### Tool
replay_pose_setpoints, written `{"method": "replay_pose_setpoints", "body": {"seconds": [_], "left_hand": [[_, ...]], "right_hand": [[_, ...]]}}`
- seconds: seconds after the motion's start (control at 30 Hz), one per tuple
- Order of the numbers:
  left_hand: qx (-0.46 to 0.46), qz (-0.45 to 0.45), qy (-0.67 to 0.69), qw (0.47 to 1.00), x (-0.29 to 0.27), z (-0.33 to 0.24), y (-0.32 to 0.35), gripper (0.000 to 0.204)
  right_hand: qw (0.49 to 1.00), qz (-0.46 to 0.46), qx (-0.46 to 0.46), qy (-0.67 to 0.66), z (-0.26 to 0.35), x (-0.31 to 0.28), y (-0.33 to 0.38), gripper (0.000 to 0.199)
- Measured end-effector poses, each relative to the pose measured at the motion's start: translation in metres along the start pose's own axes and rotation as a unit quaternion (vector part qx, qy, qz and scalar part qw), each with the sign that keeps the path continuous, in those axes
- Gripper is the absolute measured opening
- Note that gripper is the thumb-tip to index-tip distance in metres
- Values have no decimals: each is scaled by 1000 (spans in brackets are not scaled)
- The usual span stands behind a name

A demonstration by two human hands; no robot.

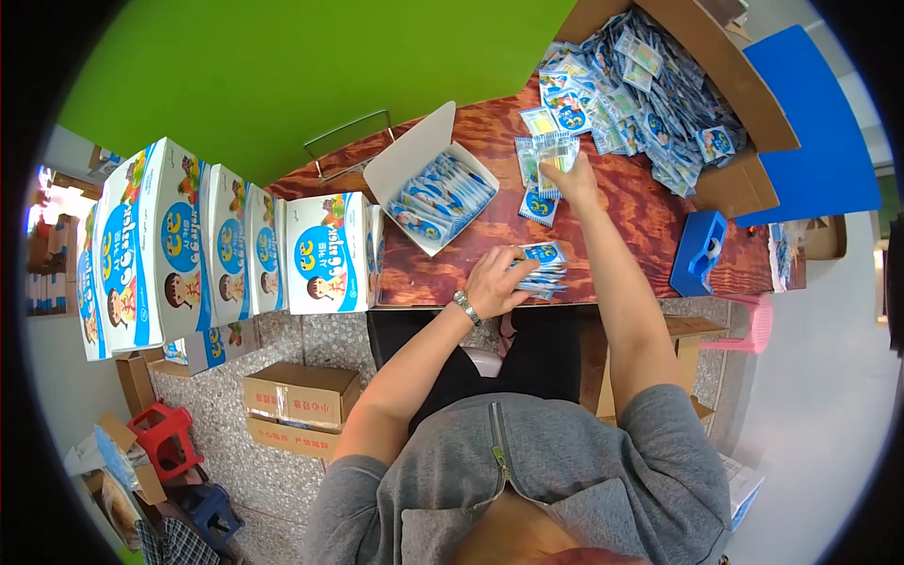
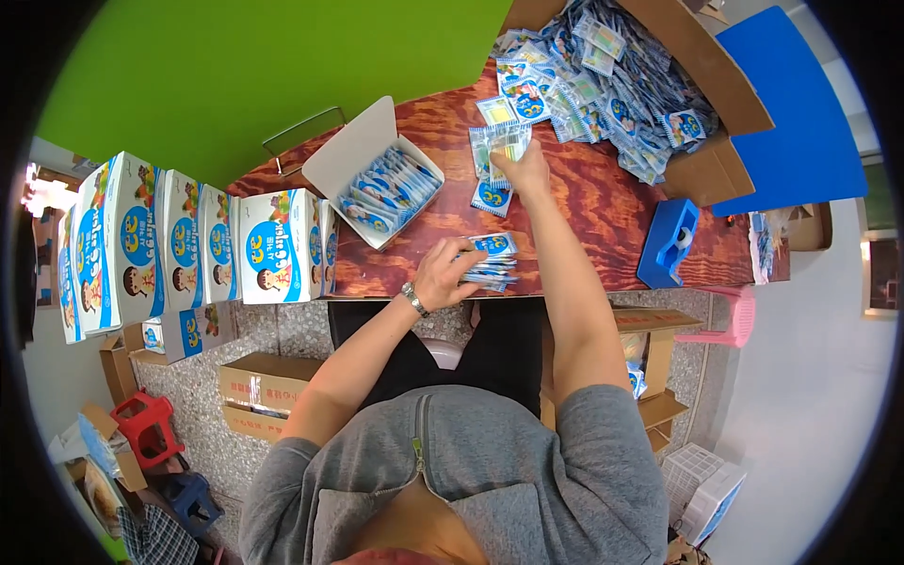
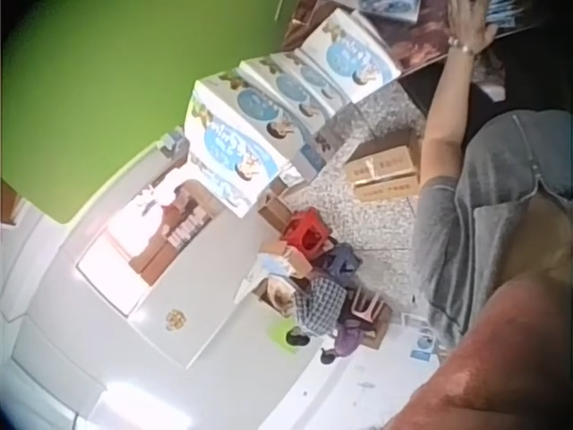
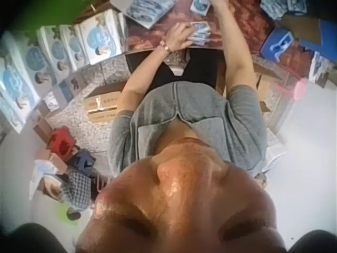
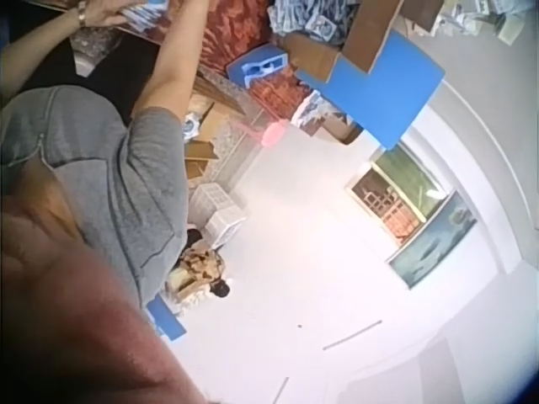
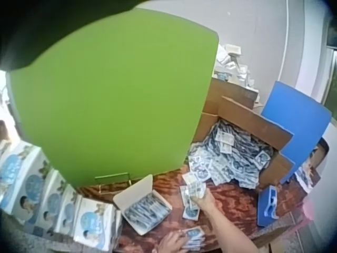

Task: Packaging small blue sachets into white boxes and stacking the completed boxes.

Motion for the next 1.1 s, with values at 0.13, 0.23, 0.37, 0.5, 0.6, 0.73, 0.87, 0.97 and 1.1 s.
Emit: {"method": "replay_pose_setpoints", "body": {"seconds": [0.13,0.23,0.37,0.5,0.6,0.73,0.87,0.97,1.1], "left_hand": [[-6,4,3,1000,0,-1,1,60],[-5,4,1,1000,0,0,0,58],[-1,6,2,1000,1,1,0,57],[-1,3,8,1000,-1,-1,-1,57],[-6,4,11,1000,-1,-1,-1,59],[-6,0,-1,1000,0,1,-1,57],[-4,3,4,1000,0,1,0,57],[-7,8,4,1000,-1,0,0,57],[-4,5,11,1000,0,0,-1,56]], "right_hand": [[992,59,110,5,-1,21,-24,59],[986,30,93,-137,-3,17,-9,53],[982,49,179,28,-12,9,40,47],[963,-35,137,230,5,20,65,67],[973,-26,67,219,16,16,64,70],[998,-43,-12,52,15,-8,38,73],[998,7,54,40,10,10,-10,93],[952,39,89,289,12,32,-25,93],[968,88,54,227,31,31,-17,79]]}}
Point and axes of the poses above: each hand's wrist, its own y-axis away from the middle knuckle, its own x-axis out of the palm, z = x × y, the point moved 2 cm from there along -y, towards the middle knuckle, and after that the axes turned 3 degrees about -z, right-handed, at the moved point
